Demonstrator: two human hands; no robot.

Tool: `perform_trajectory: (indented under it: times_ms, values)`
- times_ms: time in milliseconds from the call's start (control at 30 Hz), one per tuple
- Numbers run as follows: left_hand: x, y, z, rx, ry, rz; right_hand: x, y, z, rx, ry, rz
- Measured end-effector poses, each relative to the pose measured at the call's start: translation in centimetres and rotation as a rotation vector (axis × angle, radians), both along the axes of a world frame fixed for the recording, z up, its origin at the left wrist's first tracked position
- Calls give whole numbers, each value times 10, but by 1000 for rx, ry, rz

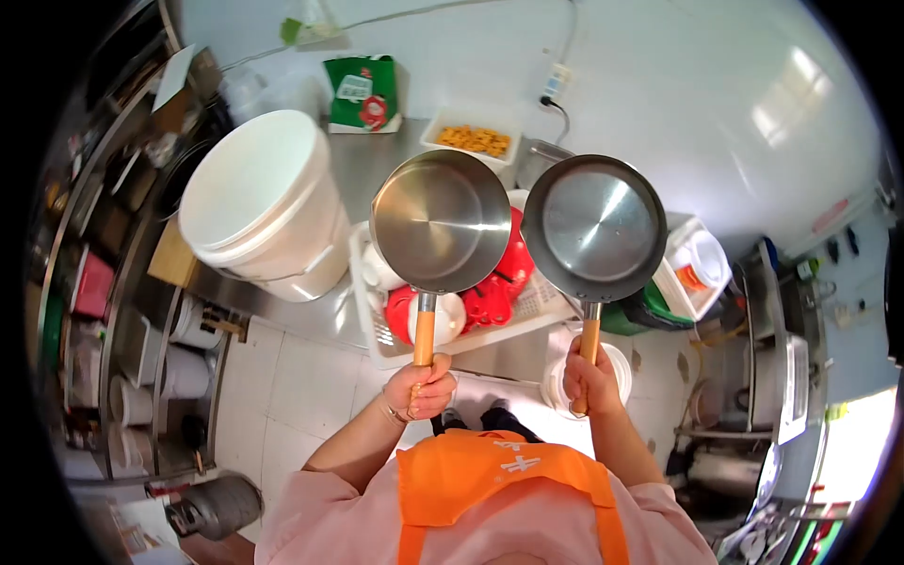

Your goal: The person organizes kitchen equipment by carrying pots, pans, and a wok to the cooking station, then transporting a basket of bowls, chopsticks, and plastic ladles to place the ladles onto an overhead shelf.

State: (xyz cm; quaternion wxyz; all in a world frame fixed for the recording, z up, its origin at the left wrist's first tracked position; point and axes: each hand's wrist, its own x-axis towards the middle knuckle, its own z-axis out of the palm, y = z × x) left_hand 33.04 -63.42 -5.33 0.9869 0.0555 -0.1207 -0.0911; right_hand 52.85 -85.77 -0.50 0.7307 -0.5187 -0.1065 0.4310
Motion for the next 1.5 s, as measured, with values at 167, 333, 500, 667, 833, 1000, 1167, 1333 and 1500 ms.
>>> perform_trajectory:
  times_ms: [167, 333, 500, 667, 833, 1000, 1167, 1333, 1500]
  values:
    - [38, -14, -12, 67, -22, -188, -9, -44, 11, 222, 74, -52]
    - [117, -101, -3, 165, -38, -443, -15, -156, 21, 413, 130, -193]
    - [175, -247, -10, 241, 36, -770, -56, -268, 48, 406, 88, -308]
    - [169, -382, 2, 283, 8, -1079, -98, -361, 38, 353, 71, -481]
    - [141, -564, 14, 278, -71, -1334, -162, -515, 39, 373, -23, -651]
    - [128, -717, 25, 257, -78, -1594, -215, -636, 40, 322, -75, -887]
    - [129, -802, 20, 250, -48, -1744, -231, -704, 29, 393, -27, -994]
    - [147, -904, 6, 287, 72, -1922, -225, -779, 16, 319, -33, -1234]
    - [171, -1032, -14, 156, 225, -2114, -214, -876, 19, 85, 43, -1597]
